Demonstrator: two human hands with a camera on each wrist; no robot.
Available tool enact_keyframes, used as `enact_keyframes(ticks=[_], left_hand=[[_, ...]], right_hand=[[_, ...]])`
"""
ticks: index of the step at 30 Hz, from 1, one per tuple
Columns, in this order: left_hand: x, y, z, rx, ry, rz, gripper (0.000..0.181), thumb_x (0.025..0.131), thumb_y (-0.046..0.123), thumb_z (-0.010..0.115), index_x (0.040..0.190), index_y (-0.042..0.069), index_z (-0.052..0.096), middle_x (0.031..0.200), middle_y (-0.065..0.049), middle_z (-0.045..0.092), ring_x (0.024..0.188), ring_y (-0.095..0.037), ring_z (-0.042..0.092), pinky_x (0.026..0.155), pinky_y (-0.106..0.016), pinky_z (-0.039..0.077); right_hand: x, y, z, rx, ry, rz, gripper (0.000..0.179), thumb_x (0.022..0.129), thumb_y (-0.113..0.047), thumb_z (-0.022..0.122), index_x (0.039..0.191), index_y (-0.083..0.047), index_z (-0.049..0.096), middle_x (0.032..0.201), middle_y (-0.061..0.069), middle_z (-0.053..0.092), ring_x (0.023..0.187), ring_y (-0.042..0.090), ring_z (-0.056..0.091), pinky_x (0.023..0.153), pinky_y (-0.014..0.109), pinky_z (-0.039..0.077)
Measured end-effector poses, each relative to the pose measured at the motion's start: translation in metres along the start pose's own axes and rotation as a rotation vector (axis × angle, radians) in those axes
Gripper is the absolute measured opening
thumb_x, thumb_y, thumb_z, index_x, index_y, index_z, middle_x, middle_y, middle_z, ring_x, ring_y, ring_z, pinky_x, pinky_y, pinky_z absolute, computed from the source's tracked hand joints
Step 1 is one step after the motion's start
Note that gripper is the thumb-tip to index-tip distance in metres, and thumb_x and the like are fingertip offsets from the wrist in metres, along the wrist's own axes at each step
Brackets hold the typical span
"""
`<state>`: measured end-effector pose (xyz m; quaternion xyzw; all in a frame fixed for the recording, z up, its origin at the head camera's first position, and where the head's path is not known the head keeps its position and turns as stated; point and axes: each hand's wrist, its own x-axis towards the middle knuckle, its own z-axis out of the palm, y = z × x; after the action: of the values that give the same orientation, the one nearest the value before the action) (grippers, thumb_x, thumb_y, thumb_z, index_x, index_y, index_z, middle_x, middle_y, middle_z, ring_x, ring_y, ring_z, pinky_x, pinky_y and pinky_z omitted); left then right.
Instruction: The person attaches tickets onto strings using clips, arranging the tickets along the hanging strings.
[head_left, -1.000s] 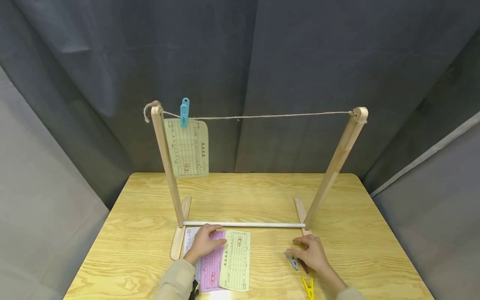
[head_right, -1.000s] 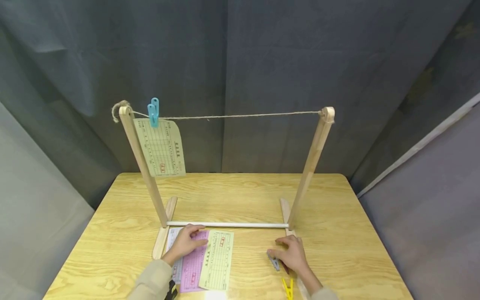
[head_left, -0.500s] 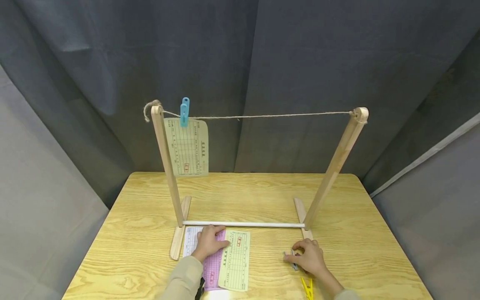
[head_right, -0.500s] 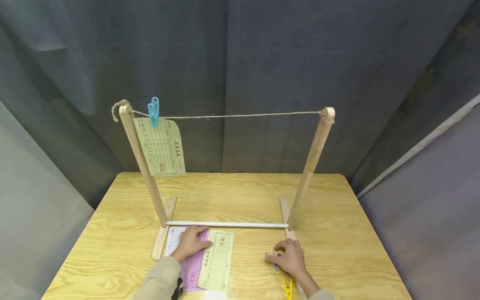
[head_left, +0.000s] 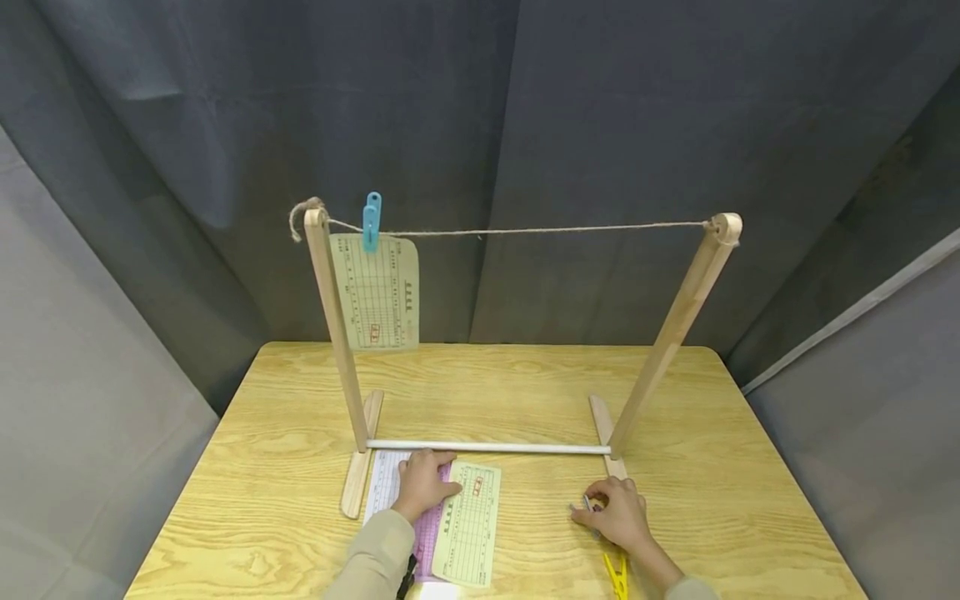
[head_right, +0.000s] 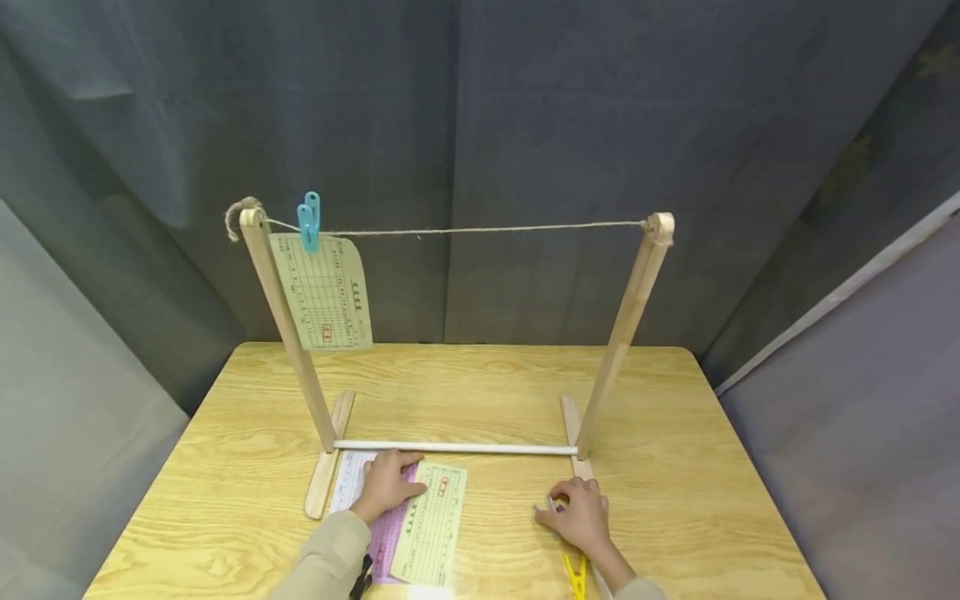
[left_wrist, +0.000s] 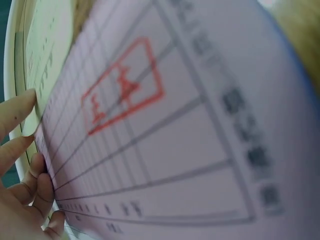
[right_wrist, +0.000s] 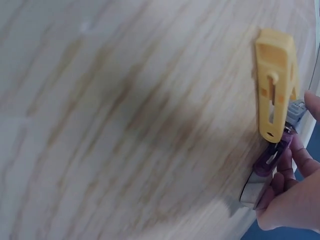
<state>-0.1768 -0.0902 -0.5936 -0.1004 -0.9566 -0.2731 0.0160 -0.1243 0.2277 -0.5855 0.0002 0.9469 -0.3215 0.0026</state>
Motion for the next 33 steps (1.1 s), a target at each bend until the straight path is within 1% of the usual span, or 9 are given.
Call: enact_keyframes(ticks=[5,10,14,17,20,26,29,30,33], left_hand=[[0.0,0.001,0.0,-0.015,0.021,0.012,0.044,0.063,0.026,0.081,0.103,0.012,0.069,0.09,-0.006,0.061,0.083,-0.023,0.052,0.07,-0.042,0.032],[0.0,0.001,0.0,-0.051,0.037,0.001,0.039,0.062,0.022,0.081,0.099,0.011,0.07,0.085,-0.002,0.061,0.081,-0.02,0.051,0.07,-0.041,0.032],[0.001,0.002,0.0,-0.079,0.044,-0.013,0.037,0.062,0.019,0.081,0.096,0.01,0.07,0.084,-0.001,0.061,0.081,-0.02,0.052,0.072,-0.042,0.032],[0.001,0.002,0.0,-0.096,0.042,-0.018,0.032,0.062,0.016,0.081,0.09,0.01,0.069,0.082,0.0,0.06,0.08,-0.019,0.051,0.073,-0.042,0.032],[0.001,0.003,0.0,-0.106,0.038,-0.013,0.026,0.061,0.015,0.081,0.083,0.011,0.066,0.078,0.002,0.059,0.078,-0.017,0.05,0.073,-0.042,0.032],[0.003,0.0,0.001,-0.1,0.062,-0.008,0.016,0.064,0.014,0.078,0.071,0.013,0.063,0.068,0.006,0.056,0.07,-0.013,0.048,0.072,-0.042,0.033],[0.004,-0.001,-0.001,-0.138,0.059,-0.015,0.011,0.067,0.013,0.075,0.069,0.013,0.063,0.064,0.008,0.052,0.066,-0.011,0.047,0.071,-0.041,0.034],[0.005,-0.001,-0.002,-0.167,0.05,-0.018,0.011,0.069,0.012,0.074,0.069,0.013,0.063,0.064,0.008,0.052,0.065,-0.01,0.046,0.07,-0.039,0.036],[0.006,-0.001,-0.006,-0.255,0.025,-0.009,0.009,0.071,0.007,0.071,0.068,0.011,0.063,0.064,0.007,0.05,0.062,-0.008,0.045,0.064,-0.03,0.039]], right_hand=[[0.002,-0.001,-0.001,0.081,0.032,0.026,0.032,0.067,-0.029,0.08,0.085,-0.007,0.066,0.084,0.001,0.059,0.082,0.021,0.046,0.072,0.041,0.03],[0.002,-0.003,-0.002,0.146,0.065,0.053,0.031,0.067,-0.024,0.08,0.088,-0.004,0.067,0.082,0.002,0.06,0.079,0.022,0.046,0.069,0.034,0.032],[0.0,-0.006,-0.003,0.22,0.062,0.082,0.03,0.069,-0.022,0.079,0.09,-0.003,0.067,0.084,0.003,0.061,0.082,0.023,0.046,0.068,0.031,0.035],[0.0,-0.008,-0.004,0.279,0.051,0.091,0.031,0.072,-0.022,0.077,0.092,-0.001,0.066,0.085,0.004,0.061,0.085,0.023,0.047,0.07,0.031,0.038],[0.0,-0.009,-0.005,0.316,0.062,0.092,0.032,0.073,-0.021,0.077,0.094,0.0,0.065,0.084,0.004,0.061,0.085,0.023,0.048,0.072,0.033,0.041],[0.001,-0.014,-0.008,0.354,0.066,0.114,0.031,0.074,-0.02,0.076,0.097,-0.002,0.064,0.088,0.005,0.06,0.089,0.023,0.05,0.076,0.035,0.042],[0.001,-0.018,-0.01,0.382,0.055,0.116,0.031,0.074,-0.018,0.075,0.097,-0.001,0.064,0.088,0.006,0.058,0.088,0.024,0.049,0.074,0.031,0.041],[0.0,-0.019,-0.01,0.395,0.052,0.119,0.03,0.074,-0.017,0.075,0.097,0.0,0.064,0.088,0.006,0.057,0.088,0.024,0.048,0.073,0.03,0.041],[0.0,-0.024,-0.014,0.437,0.041,0.138,0.029,0.075,-0.014,0.074,0.098,0.0,0.063,0.088,0.007,0.054,0.084,0.022,0.045,0.065,0.026,0.042]])
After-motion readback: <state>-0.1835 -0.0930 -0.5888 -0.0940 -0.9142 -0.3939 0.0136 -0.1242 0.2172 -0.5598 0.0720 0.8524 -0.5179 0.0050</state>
